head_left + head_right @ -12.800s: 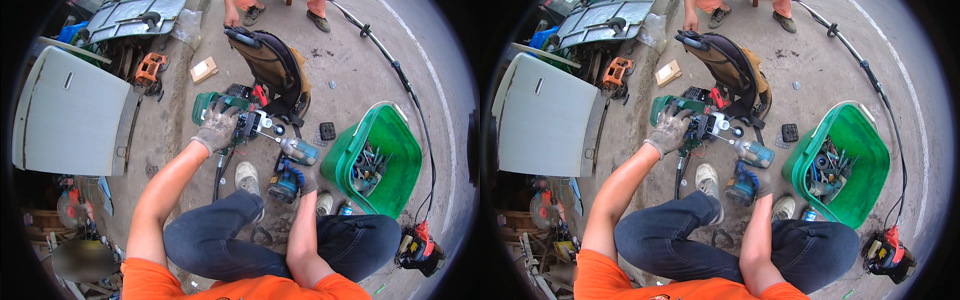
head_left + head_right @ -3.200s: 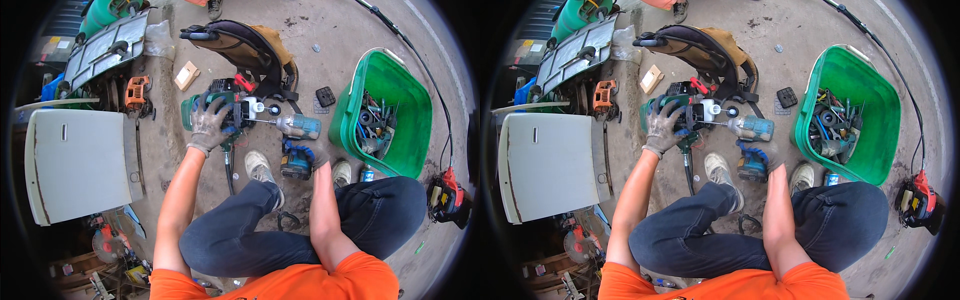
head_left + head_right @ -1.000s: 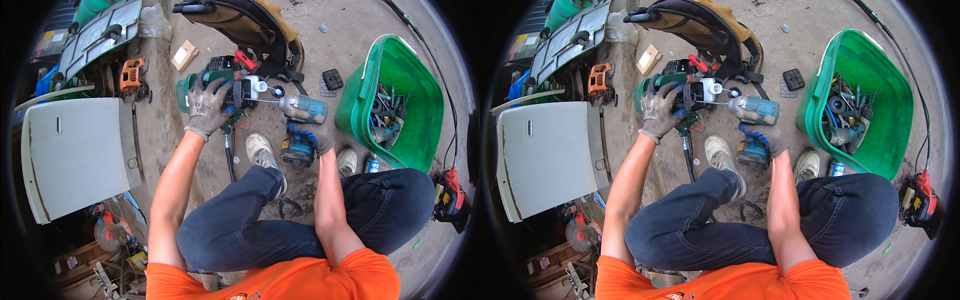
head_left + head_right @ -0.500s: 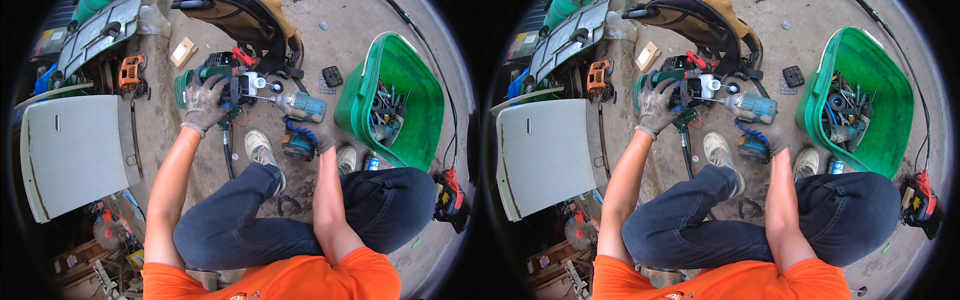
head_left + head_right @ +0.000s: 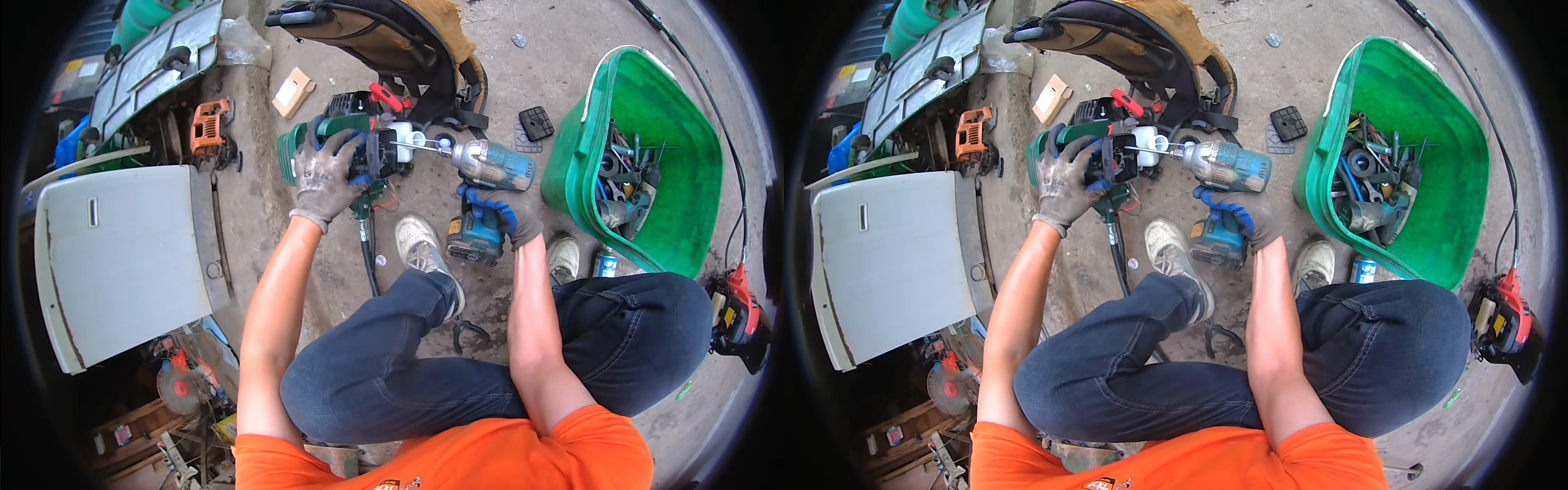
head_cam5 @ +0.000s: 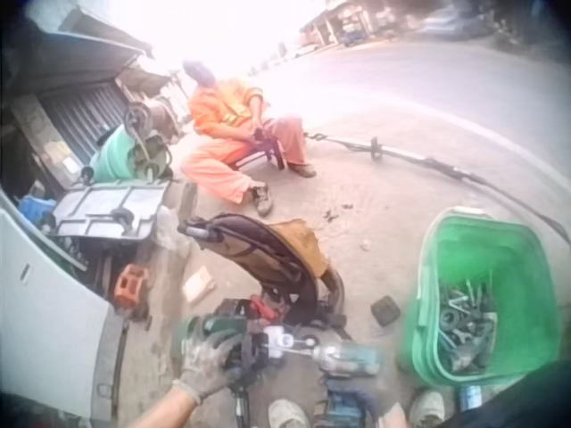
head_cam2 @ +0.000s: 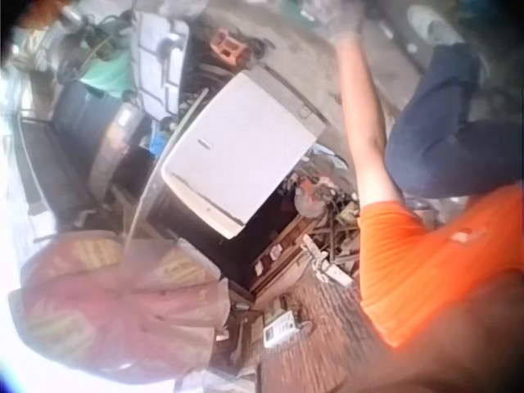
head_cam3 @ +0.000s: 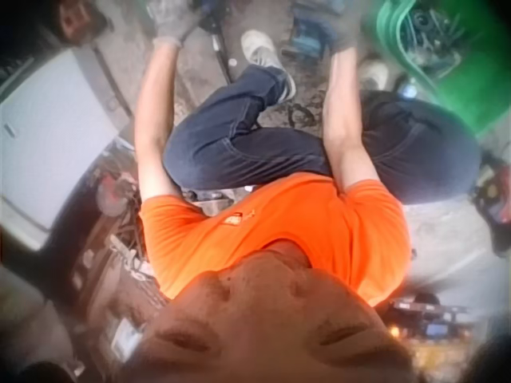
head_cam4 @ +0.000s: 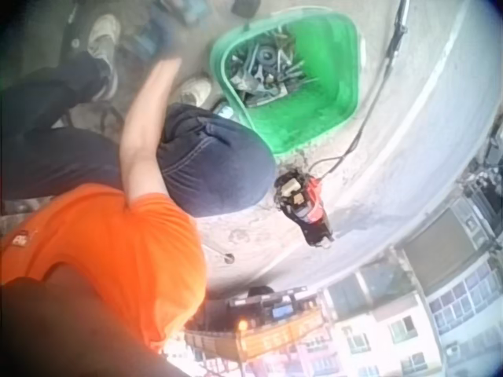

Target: The person sits on the ground and uses a cordless drill to remove and install screws on a small green engine. They also use pliers to adjust wires and a cloth to wipe the engine surface. The person handles the engine, drill, pliers, and cloth while working.

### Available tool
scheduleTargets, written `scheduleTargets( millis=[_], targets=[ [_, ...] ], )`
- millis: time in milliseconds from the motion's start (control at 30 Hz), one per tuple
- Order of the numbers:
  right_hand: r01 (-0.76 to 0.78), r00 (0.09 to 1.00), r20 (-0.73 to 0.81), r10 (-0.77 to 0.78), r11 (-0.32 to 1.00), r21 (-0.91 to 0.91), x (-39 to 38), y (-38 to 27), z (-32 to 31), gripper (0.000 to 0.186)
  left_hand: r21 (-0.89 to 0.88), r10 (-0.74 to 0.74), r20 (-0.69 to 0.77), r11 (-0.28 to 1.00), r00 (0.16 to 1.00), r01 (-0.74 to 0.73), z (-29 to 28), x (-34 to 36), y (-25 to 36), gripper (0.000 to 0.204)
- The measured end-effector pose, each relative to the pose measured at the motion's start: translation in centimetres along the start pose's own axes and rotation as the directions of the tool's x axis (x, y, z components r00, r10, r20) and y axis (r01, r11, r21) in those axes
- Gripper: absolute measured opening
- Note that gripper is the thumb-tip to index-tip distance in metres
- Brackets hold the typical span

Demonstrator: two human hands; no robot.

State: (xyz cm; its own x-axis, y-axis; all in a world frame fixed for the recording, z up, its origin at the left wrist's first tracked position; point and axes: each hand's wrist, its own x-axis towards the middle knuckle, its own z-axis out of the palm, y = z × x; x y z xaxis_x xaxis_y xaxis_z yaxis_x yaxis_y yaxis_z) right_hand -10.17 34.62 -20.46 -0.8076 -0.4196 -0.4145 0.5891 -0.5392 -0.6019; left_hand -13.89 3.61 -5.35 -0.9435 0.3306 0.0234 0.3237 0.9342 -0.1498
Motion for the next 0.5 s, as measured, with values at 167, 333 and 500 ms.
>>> scheduleTargets(
  millis=[167, 333, 500],
  targets=[
    [-0.039, 0.999, -0.005, 0.039, 0.998, -0.051, 0.5, 0.4, -0.2, 0.041, 0.008, -0.004, 0.005, 1.000, 1.000, 0.004, 0.0, -0.2, 0.1, 0.080],
    [-0.038, 0.999, -0.012, 0.037, 0.994, -0.107, 0.8, 0.2, 0.2, 0.037, 0.014, 0.000, 0.014, 1.000, 1.000, 0.000, 0.0, -0.1, 0.1, 0.080],
    [-0.083, 0.997, 0.005, 0.083, 0.995, -0.052, 0.7, -1.3, 0.3, 0.035, 0.035, 0.025, -0.004, 0.999, 1.000, -0.025, -0.1, -0.2, 0.5, 0.079]
  ],
)
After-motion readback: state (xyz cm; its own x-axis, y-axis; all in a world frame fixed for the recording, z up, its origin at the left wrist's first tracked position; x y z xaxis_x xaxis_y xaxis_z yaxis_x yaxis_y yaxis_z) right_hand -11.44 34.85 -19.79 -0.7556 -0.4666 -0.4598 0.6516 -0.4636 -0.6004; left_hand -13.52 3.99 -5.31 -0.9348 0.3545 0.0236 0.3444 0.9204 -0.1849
